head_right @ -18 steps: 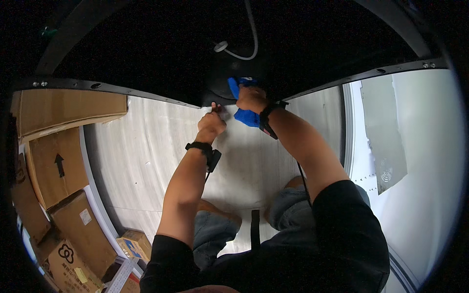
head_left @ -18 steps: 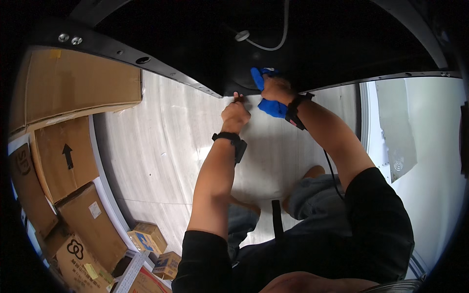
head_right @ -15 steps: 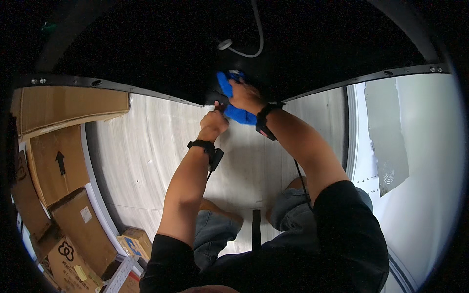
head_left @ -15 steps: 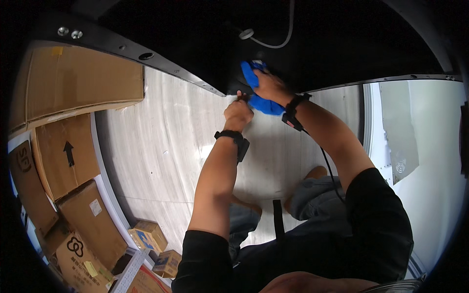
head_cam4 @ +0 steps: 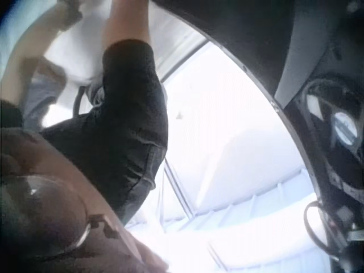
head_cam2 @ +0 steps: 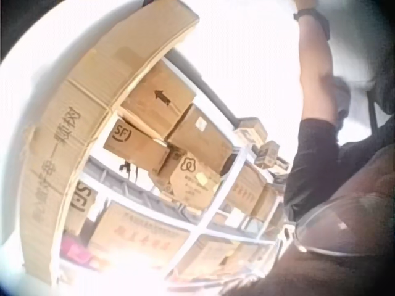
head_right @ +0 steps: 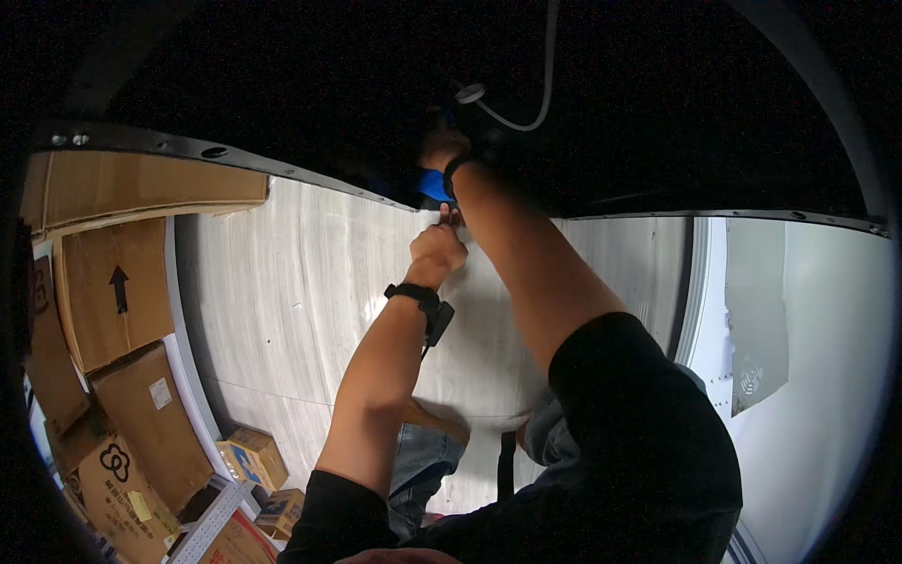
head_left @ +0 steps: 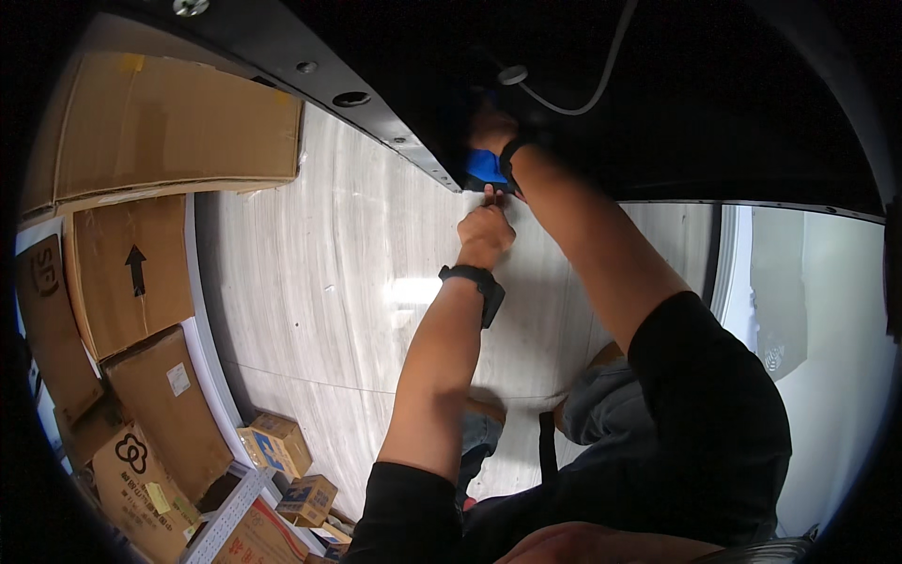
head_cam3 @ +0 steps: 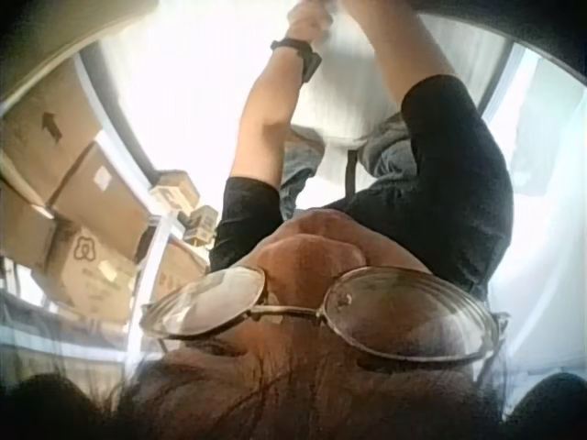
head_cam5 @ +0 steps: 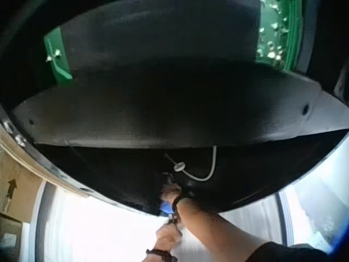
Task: The person wipes the interior of a black electronic device with a blue cloth, then uses a screwdriver to attach a black plastic cover and a metal backplate to the device.
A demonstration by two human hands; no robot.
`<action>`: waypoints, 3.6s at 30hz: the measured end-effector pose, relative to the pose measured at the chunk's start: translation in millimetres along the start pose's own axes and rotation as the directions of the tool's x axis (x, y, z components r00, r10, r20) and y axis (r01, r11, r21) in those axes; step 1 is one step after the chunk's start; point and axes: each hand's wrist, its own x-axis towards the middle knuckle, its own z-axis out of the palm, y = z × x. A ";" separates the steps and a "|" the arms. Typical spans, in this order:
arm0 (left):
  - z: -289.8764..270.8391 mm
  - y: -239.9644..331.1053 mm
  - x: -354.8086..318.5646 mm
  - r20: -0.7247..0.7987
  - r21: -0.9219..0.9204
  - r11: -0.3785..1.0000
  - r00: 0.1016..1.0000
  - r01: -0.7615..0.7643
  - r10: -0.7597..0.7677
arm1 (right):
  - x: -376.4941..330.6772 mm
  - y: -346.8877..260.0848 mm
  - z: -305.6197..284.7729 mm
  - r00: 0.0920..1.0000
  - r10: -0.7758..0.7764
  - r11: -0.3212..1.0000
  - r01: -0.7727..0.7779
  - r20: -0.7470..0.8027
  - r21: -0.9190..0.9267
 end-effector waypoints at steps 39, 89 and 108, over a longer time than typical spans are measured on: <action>6.2 -1.6 -4.6 -0.077 -0.096 0.994 0.995 0.049 -0.057 | -97.0 -37.4 -54.3 0.978 0.000 0.962 0.057 0.208 -0.267; 15.0 -2.8 45.2 0.046 0.343 0.938 0.998 -0.058 0.045 | -206.2 17.6 -42.3 0.973 0.152 0.979 -0.172 0.173 0.106; 0.8 3.2 28.0 -0.002 0.252 0.967 1.000 -0.018 0.019 | -196.0 -0.4 -44.2 0.979 0.041 0.999 -0.034 0.199 -0.039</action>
